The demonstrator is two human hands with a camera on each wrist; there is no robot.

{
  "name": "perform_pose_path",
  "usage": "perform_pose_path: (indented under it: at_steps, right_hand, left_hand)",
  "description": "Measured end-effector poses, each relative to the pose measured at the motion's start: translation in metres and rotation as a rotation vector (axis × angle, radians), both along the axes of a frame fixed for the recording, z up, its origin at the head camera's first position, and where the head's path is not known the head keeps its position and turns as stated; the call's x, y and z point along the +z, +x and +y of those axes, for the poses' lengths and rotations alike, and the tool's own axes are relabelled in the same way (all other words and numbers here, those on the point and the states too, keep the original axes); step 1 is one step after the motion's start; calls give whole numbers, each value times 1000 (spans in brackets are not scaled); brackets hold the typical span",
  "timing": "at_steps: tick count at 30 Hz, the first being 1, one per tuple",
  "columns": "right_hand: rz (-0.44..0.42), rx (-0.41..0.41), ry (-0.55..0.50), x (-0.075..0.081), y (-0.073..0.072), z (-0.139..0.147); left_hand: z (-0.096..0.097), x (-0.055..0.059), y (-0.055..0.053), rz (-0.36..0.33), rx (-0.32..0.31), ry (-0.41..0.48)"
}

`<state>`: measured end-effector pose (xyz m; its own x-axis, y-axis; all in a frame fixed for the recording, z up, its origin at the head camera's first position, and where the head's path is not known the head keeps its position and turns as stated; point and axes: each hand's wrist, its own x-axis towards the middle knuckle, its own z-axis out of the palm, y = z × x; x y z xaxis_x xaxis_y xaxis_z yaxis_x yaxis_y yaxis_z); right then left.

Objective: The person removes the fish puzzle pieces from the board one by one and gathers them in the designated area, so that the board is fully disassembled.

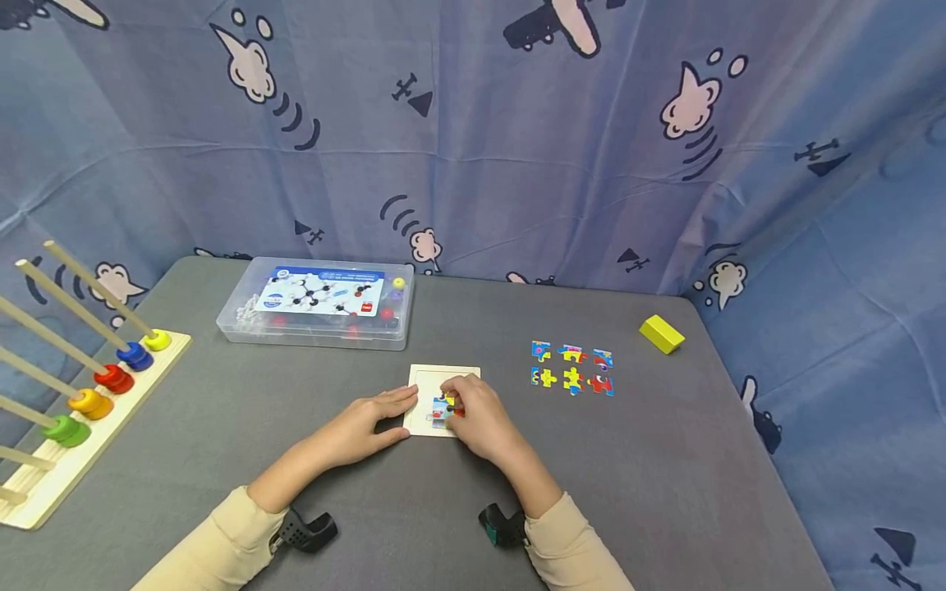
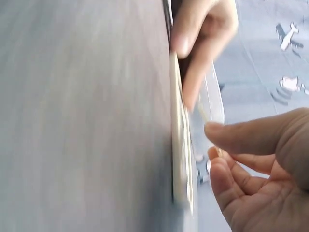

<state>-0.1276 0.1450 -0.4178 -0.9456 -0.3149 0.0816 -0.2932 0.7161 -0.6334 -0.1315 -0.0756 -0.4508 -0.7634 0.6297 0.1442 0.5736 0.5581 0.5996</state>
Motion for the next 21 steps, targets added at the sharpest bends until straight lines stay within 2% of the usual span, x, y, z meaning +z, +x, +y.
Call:
perform_pose_path:
  at_steps: [5, 11, 15, 21]
  right_hand:
    - [0, -3, 11, 1, -1, 34]
    - [6, -12, 10, -5, -4, 79]
    - [-10, -19, -29, -9, -3, 105]
    - [-58, -40, -25, -10, -2, 130]
  left_hand:
    - [0, 0, 1, -14, 13, 10]
    - [1, 2, 2, -30, 31, 19]
    - [2, 2, 2, -13, 36, 15]
    - [1, 0, 1, 8, 30, 5]
